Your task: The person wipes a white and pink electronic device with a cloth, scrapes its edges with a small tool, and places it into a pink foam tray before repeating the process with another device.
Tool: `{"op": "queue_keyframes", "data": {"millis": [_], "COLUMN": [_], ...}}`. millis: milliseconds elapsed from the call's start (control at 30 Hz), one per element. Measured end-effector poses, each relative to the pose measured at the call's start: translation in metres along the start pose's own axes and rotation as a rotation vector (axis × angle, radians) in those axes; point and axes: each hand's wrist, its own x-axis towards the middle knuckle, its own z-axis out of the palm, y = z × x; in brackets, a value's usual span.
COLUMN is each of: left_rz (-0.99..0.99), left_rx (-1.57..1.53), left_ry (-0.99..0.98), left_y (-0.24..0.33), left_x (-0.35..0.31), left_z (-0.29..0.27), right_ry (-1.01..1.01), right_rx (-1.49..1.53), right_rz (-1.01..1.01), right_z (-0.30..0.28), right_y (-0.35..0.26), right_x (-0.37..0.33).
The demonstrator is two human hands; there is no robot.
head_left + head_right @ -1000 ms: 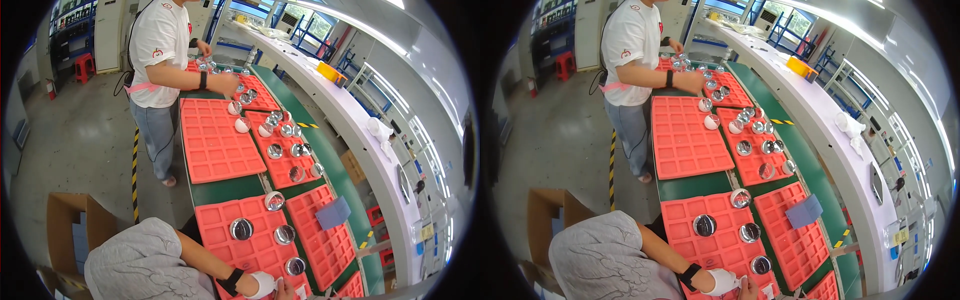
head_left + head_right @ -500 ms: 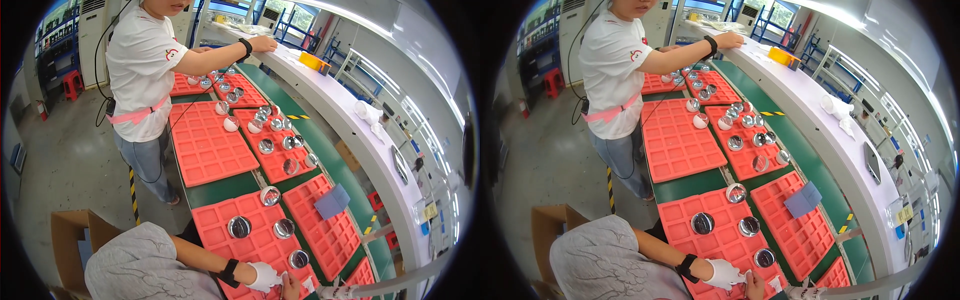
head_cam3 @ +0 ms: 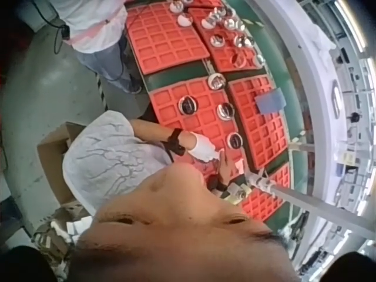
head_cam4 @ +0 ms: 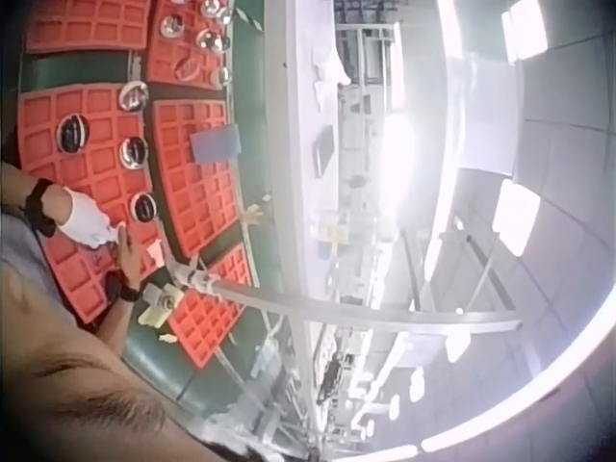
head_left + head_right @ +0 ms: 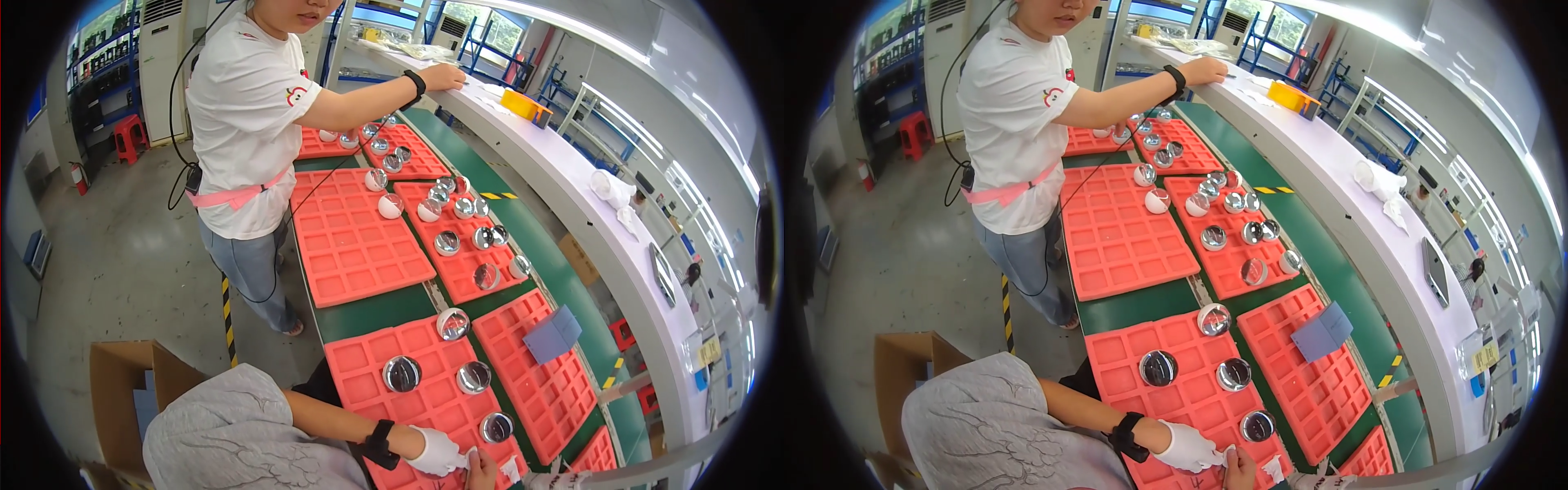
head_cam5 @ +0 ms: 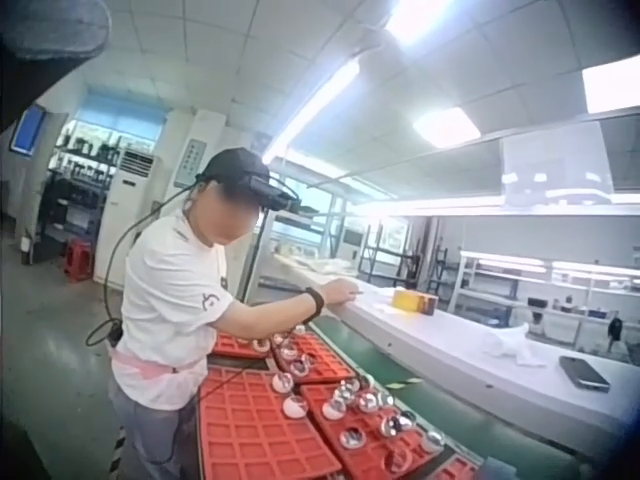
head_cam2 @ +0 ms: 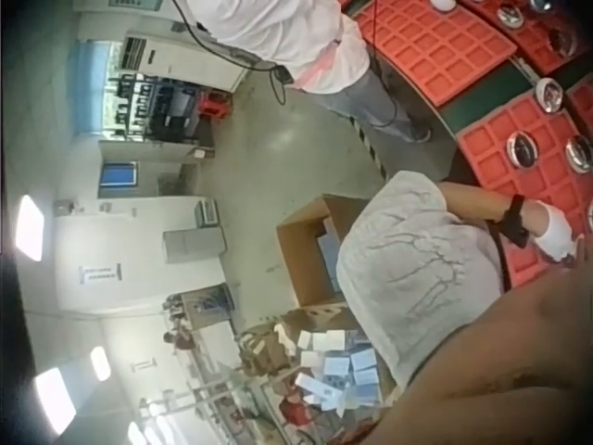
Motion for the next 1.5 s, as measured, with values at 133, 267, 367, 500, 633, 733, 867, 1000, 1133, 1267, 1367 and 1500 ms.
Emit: {"op": "queue_keyframes", "data": {"millis": [133, 267, 367, 500, 633, 733, 867, 1000, 1133, 1267, 1367, 1500], "left_rz": [-0.043, -0.032, -0.178, -0.13, -0.126, -0.116, -0.087, -0.16, -0.17, -0.138, 0.038, -0.107], "left_rx": [0.049, 0.122, 0.088, 0.102, 0.131, 0.152, 0.097, -0.004, 0.034, -0.047, 0.007, -0.368], "left_ry": [-0.059, 0.131, 0.069, 0.063, 0.164, 0.143, 0.204, 0.198, 0.24, 0.261, 0.24, 0.185], "left_y": [0.017, 0.021, 0.039, 0.034, 0.037, 0.037, 0.032, 0.035, 0.034, 0.024, -0.005, -0.012], "left_x": [-0.009, -0.016, -0.018, -0.018, -0.013, -0.01, -0.011, -0.007, -0.006, -0.012, 0.003, -0.006], "left_z": [-0.014, -0.004, -0.026, -0.014, -0.015, -0.014, -0.007, -0.006, -0.005, -0.008, 0.013, -0.005], "right_ry": [-0.036, -0.06, -0.114, 0.15, 0.413, 0.674, 0.988, 1.066, 0.84, 0.481, 0.324, 0.079], "right_rx": [-0.294, -0.344, -0.169, -0.416, -0.421, -0.318, -0.155, -0.002, -0.124, -0.389, -0.309, -0.316], "right_rz": [-0.296, -0.276, -0.157, -0.501, -0.377, -0.275, -0.02, 0.134, 0.034, -0.145, -0.168, -0.273], "right_z": [0.001, 0.009, 0.012, 0.016, 0.005, -0.001, -0.011, -0.015, 0.006, 0.027, 0.021, 0.002], "right_y": [-0.016, -0.047, -0.059, -0.05, -0.046, -0.02, -0.008, 0.024, 0.009, -0.028, -0.058, -0.061], "right_x": [-0.006, -0.016, -0.019, -0.045, -0.093, -0.129, -0.169, -0.198, -0.18, -0.147, -0.124, -0.065]}}
